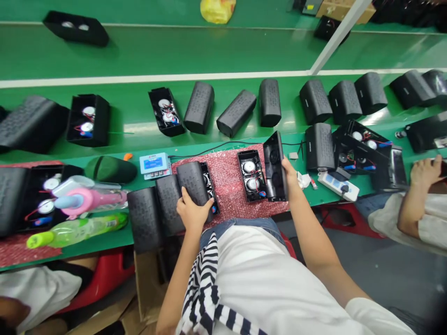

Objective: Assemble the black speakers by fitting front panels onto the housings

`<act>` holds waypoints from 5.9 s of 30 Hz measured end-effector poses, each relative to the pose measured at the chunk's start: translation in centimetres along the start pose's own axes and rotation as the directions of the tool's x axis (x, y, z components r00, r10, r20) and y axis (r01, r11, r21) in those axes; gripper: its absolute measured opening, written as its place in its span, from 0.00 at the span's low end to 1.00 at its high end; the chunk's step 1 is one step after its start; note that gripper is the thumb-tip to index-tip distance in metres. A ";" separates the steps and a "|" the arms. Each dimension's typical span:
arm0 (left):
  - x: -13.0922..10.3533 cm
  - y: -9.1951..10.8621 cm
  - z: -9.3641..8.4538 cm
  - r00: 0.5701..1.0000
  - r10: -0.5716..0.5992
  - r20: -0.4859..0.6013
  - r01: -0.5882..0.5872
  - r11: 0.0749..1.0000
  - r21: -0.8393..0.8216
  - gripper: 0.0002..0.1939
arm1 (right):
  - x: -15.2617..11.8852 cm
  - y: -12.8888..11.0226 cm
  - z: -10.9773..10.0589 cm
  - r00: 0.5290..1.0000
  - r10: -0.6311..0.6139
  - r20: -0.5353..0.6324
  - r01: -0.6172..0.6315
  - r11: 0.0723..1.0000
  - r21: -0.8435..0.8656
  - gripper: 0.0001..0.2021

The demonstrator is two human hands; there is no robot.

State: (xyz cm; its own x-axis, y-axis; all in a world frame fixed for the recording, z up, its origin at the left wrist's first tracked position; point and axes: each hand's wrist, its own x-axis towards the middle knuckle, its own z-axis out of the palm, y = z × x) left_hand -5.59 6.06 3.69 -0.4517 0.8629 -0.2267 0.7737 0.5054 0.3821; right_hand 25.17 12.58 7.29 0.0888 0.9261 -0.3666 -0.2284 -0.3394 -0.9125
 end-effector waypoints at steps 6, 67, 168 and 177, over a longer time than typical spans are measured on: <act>-0.6 0.3 1.8 1.000 0.001 -0.031 0.002 0.997 0.071 0.55 | 0.5 -0.8 -0.9 0.948 -0.154 0.280 0.306 0.686 -0.660 0.60; -0.2 2.4 2.9 0.999 0.024 -0.022 -0.019 0.973 0.232 0.55 | 0.4 6.9 5.6 0.991 -0.133 0.006 0.034 0.205 -0.978 0.46; -1.9 1.5 7.1 0.880 0.206 0.428 0.279 0.505 -0.817 0.52 | -3.2 10.6 1.1 0.996 0.074 0.058 -0.067 0.990 -0.127 0.37; -1.9 1.7 7.2 0.897 0.229 0.377 0.208 0.535 -0.819 0.51 | -3.1 11.0 1.3 0.999 0.047 0.018 -0.043 0.984 -0.171 0.39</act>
State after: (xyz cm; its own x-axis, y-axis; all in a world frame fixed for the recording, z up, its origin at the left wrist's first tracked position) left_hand -0.26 5.27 -1.67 -0.0601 0.8890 -0.4539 -0.0443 0.4519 0.8910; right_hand 21.08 6.14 -1.38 0.0607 0.9119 -0.4059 -0.0624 -0.4024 -0.9133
